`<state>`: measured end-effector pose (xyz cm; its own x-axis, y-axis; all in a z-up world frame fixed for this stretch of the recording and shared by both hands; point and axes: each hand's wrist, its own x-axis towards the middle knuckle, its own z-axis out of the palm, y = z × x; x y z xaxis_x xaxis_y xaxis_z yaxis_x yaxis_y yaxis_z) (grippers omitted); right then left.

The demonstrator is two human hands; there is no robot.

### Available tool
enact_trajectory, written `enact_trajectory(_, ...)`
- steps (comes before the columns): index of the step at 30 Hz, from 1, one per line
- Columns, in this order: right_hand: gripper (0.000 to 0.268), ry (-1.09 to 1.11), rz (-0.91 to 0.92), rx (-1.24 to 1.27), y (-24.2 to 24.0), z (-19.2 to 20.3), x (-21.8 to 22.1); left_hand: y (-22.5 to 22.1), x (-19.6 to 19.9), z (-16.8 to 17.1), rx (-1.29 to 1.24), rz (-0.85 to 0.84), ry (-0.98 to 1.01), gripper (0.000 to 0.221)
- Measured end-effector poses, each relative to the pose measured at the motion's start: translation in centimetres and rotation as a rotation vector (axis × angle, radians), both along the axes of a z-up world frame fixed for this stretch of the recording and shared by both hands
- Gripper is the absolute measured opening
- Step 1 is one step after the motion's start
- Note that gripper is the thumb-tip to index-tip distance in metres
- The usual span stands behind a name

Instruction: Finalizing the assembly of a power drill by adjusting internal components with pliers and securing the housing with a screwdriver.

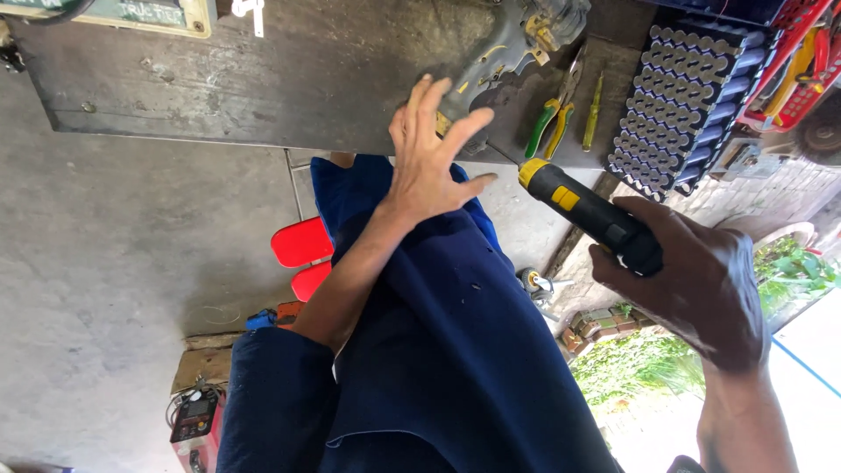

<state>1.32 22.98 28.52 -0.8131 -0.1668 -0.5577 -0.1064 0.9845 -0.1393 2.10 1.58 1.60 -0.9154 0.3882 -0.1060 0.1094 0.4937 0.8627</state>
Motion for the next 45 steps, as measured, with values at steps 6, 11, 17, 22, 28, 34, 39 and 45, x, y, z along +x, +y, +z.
enact_trajectory(6,0.044,-0.031,-0.134,0.017,0.1,-0.2,0.7,1.6,-0.2,0.8,-0.021,-0.014,0.141,0.053)
enact_trajectory(11,0.042,-0.037,-0.150,0.029,-0.1,-0.1,0.5,1.4,-0.6,0.8,0.006,-0.004,0.135,0.057)
enact_trajectory(17,0.041,-0.028,-0.145,-0.013,-0.3,-0.1,0.5,2.1,-0.3,1.4,0.124,0.006,0.181,0.054)
enact_trajectory(22,0.040,-0.011,-0.148,-0.015,-0.3,-0.1,0.7,3.4,-0.6,2.2,0.358,-0.019,0.295,0.037)
enact_trajectory(28,0.042,-0.022,-0.134,0.016,-0.3,-0.1,0.8,3.6,-1.6,2.1,0.485,-0.086,0.286,0.056)
enact_trajectory(34,0.042,-0.004,-0.101,0.051,0.3,-0.4,1.2,3.5,-1.6,1.9,0.516,-0.142,0.213,0.047)
enact_trajectory(39,0.044,-0.013,-0.076,0.074,0.4,-0.4,1.4,3.6,-2.2,1.3,0.556,-0.195,0.204,0.043)
enact_trajectory(45,0.045,0.008,-0.047,0.035,0.3,-0.3,1.2,3.7,-2.0,0.9,0.546,-0.188,0.220,0.042)
